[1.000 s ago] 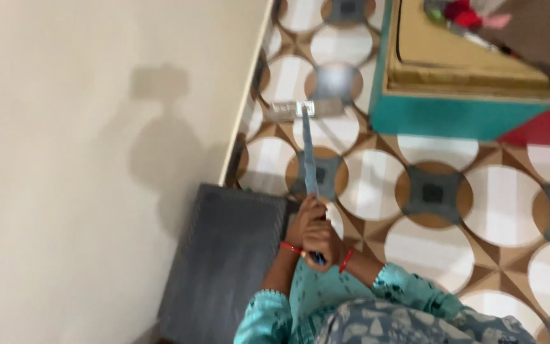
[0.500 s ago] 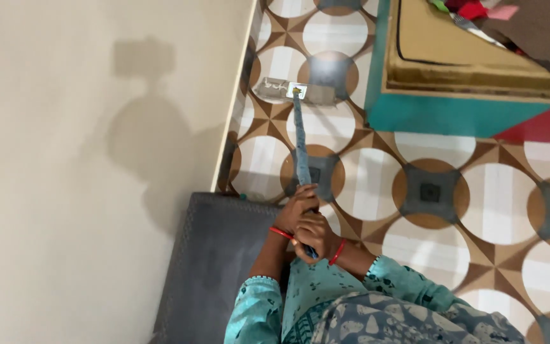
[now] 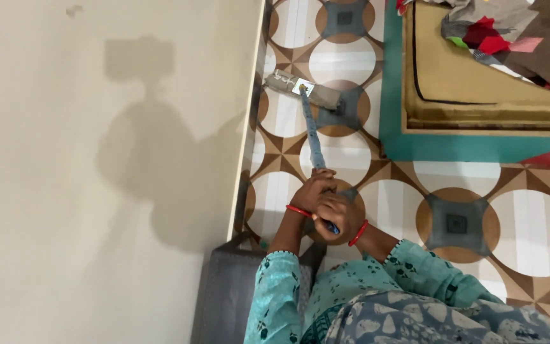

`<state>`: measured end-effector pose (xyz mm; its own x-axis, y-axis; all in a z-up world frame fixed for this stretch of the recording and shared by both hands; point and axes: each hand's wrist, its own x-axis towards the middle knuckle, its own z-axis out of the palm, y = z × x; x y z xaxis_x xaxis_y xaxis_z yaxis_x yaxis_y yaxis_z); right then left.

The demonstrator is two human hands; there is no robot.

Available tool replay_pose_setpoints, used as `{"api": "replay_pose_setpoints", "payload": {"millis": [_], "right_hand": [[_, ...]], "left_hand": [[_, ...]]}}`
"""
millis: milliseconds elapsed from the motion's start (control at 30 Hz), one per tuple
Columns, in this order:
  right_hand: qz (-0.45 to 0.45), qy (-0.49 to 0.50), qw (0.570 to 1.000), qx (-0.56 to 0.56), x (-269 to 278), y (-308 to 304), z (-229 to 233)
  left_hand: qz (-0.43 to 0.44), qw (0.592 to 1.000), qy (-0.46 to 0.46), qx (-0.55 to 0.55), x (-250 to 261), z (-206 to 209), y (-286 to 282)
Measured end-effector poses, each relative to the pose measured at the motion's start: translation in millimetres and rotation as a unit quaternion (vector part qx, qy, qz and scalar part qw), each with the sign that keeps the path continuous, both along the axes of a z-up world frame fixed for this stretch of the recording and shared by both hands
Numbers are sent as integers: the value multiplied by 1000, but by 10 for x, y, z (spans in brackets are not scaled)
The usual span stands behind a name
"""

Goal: The person mops a patterned tiled floor using a flat mop with a long handle. They move the mop back and forth across the floor, navigating around a plastic chair and a small rug.

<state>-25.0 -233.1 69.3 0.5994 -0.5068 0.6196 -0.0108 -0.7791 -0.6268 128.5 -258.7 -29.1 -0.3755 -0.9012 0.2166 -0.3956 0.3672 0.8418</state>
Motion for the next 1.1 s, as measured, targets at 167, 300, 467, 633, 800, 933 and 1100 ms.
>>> {"api": "replay_pose_setpoints", "payload": {"millis": [167,300,467,633,800,933,1100], "right_hand": [[-17,-2,998,-60,237,-566,-2],[30,-7,999,-45,352,-1109,-26],[58,-10,997,-51,456,-1450,-95],[63,17,996,-62,554,-1805,-236],[86,24,993,-82,903,-2206,-436],[104,19,991,-77,1292,-2565,-688],[43,16,995,-83,1860,-2983,-835]], "left_hand": [[19,999,23,-21,251,-157,-578],[59,996,47,-44,307,-128,-962],[73,996,34,-38,377,-215,-1258],[64,997,24,-46,482,-314,-1600],[43,992,48,-105,819,-488,-1999],[50,991,50,-117,1108,-651,-2339],[7,988,80,-130,1670,-601,-2924]]}}
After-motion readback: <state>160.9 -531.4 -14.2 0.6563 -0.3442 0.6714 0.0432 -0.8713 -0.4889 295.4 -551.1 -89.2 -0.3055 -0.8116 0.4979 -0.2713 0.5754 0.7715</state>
